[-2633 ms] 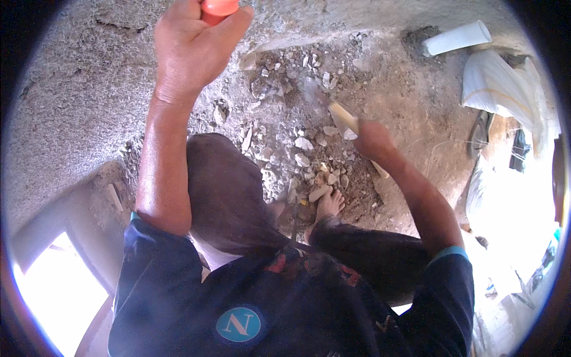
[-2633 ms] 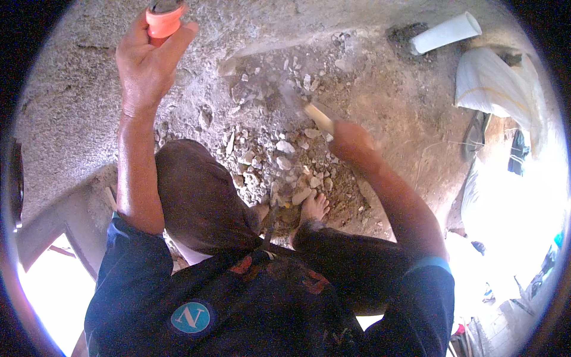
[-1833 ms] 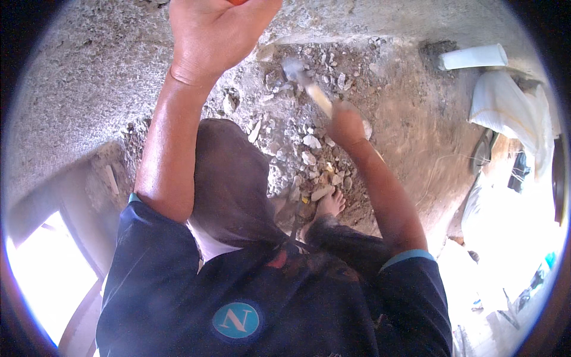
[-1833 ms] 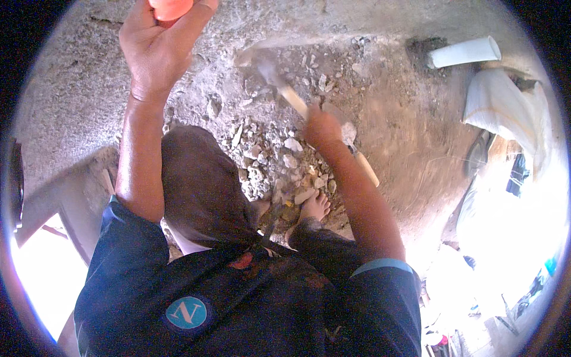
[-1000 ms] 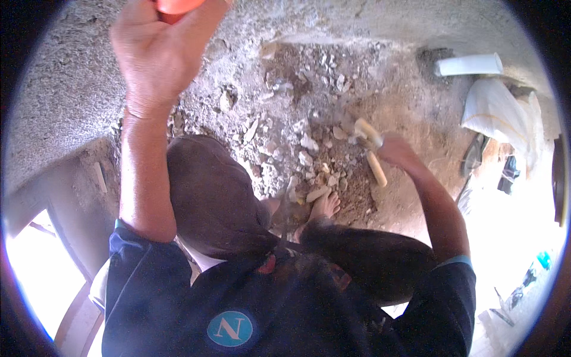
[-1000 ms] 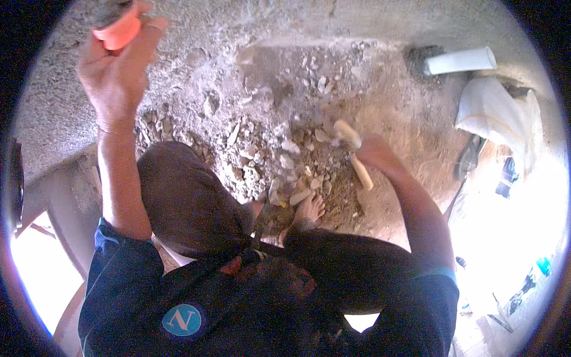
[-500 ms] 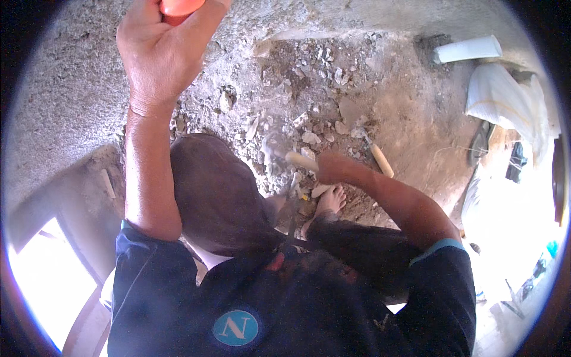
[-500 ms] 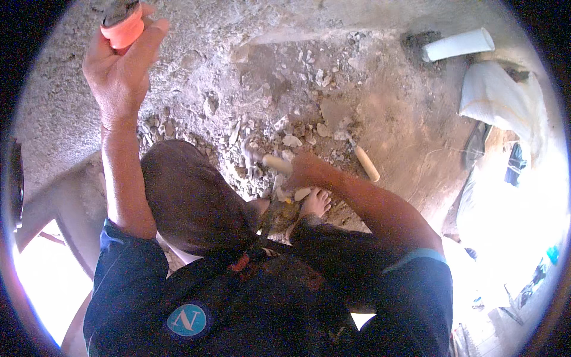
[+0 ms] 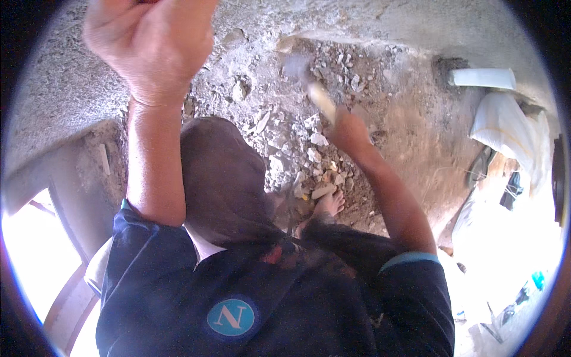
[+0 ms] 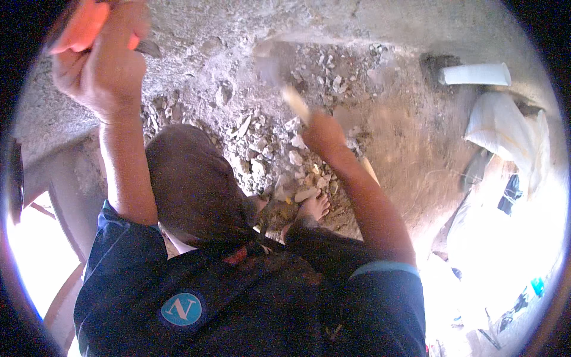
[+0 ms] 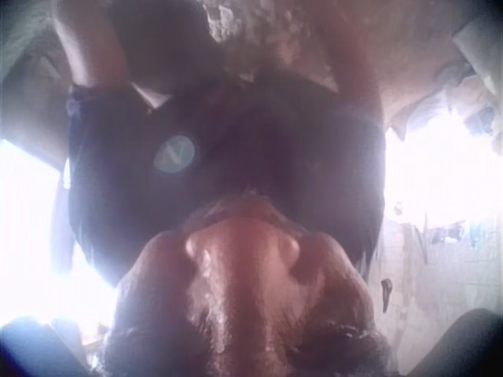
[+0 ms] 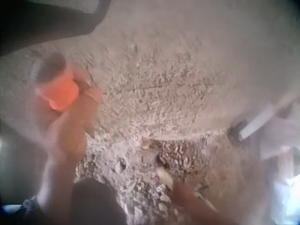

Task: The person chips away at a concrete wall and floor area using a hammer and a chisel, clearing debris as they work.

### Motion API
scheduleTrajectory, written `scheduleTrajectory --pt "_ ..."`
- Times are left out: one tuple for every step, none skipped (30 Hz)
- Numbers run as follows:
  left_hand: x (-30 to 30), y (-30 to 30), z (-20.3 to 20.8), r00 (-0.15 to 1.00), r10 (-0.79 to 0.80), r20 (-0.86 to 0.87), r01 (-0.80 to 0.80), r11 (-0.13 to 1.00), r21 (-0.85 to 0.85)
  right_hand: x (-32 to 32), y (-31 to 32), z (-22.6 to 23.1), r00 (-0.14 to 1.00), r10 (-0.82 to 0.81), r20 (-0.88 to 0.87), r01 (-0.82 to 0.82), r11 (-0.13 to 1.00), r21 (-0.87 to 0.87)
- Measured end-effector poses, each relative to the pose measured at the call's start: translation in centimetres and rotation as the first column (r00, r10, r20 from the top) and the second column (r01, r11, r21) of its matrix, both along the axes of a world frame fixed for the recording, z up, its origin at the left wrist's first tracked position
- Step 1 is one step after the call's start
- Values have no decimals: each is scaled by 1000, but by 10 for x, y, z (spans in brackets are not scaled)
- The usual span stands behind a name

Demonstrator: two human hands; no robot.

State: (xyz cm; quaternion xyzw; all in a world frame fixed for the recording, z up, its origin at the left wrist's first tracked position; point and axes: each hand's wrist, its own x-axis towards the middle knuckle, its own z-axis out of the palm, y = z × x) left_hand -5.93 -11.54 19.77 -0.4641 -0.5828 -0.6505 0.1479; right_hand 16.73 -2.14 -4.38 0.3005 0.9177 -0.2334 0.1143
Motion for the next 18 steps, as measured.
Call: scheduleTrajectory --pt "-5 3 -8 999 41 -14 -41 999 -1 24 14 -23 991 25 128 -14 996 -86" --pt "-10 3 -8 997 79 -9 -79 997 -9 35 18 -35 966 62 250 -14 982 -187" --pt "-9 7 -7 995 100 -11 -100 995 -21 17 35 -19 981 40 188 -9 986 -165" --pt "-1 4 -6 992 120 25 -118 990 -74 3 38 15 989 28 144 0 982 -189" --pt "-3 1 -7 993 95 69 -90 994 -61 6 32 55 989 -11 149 43 976 -214" --pt "-2 2 -8 992 55 113 -50 998 -46 -3 33 87 994 -75 75 87 982 -167" --pt "0 3 -9 988 20 151 -14 999 -37 -19 37 112 991 -130 -26 126 985 -119" --pt "1 6 -11 992 27 127 -29 1000 10 -32 40 137 957 -106 -270 102 994 -30" --pt "3 7 -11 998 5 68 -6 1000 18 -38 40 151 870 -65 -488 109 992 63" --pt "5 8 -9 1000 -17 8 17 1000 25 -45 35 153 801 -151 -579 190 982 7" --pt "5 4 -1 993 -63 -100 61 998 -17 -52 30 153 712 -237 -661 260 963 -65" --pt "9 3 5 990 -67 -121 63 997 -33 -56 29 153 612 -315 -726 319 938 -137" --pt "14 1 10 987 -74 -140 67 996 -50 -50 24 127 664 -399 -633 361 912 -196" --pt "22 3 15 996 -46 -72 43 998 -36 -34 12 78 704 -477 -526 416 878 -238" --pt "22 4 18 996 -80 34 78 996 35 -7 11 15 942 -204 -265 225 973 49" --pt "24 7 17 982 -132 138 115 986 121 18 15 -13 996 -36 -85 43 995 85" --pt "22 12 14 914 -291 282 212 936 280 44 21 -35 986 145 78 -151 985 87" --pt "16 17 11 835 -423 352 257 865 430 31 34 -22 961 125 246 -88 984 -156"
